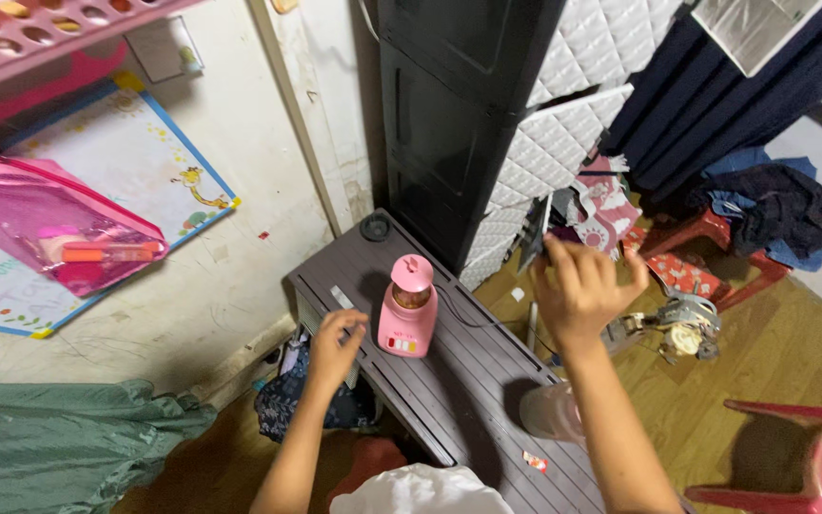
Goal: The person tears open a small packet and empties its contents into a blender cup, pours water from a plastic bottle into the cup, attaches the cup to a pink blender base, untangles the power cord, plugs it into a wall socket, and repeatedly presses the blender button to blend the mixture.
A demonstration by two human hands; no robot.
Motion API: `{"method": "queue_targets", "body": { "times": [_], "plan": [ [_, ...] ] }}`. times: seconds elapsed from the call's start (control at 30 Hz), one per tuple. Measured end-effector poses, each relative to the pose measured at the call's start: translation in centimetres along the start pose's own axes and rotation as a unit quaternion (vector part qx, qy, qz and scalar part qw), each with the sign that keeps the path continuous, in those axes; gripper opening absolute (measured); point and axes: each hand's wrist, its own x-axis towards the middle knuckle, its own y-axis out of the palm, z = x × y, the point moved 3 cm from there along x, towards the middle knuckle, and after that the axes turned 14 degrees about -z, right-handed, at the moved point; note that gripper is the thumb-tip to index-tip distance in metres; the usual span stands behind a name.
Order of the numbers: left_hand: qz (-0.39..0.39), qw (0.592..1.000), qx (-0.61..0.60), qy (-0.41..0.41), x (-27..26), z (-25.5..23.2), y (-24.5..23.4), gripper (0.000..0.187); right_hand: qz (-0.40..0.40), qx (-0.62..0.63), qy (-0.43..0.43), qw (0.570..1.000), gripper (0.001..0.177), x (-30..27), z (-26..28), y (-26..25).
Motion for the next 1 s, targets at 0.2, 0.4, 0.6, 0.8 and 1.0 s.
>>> {"method": "queue_targets", "body": {
  "times": [0.2,0.4,0.6,0.8,1.0],
  "plan": [
    [-0.033,0.999,-0.019,0.039,9.2,-3.0,-1.5,0.019,-0.081,0.006,-0.069,0.994,0.018,10.0,0.1,4.7],
    [-0.078,0.989,-0.013,0.123,17.0,-9.5,-1.9,0.028,-0.162,0.021,-0.209,0.964,0.018,21.1,3.1,9.7],
    [-0.129,0.962,-0.061,0.232,24.9,-16.6,-1.8,0.052,-0.199,0.061,-0.264,0.942,0.016,28.0,6.6,14.8],
    [-0.190,0.932,-0.090,0.294,31.7,-23.0,-1.6,0.074,-0.191,0.083,-0.242,0.948,0.014,30.9,11.4,19.6],
    [-0.236,0.905,-0.003,0.355,34.3,-27.9,-2.0,0.093,-0.154,0.088,-0.217,0.960,0.019,30.7,14.5,23.5]
  ]
}}
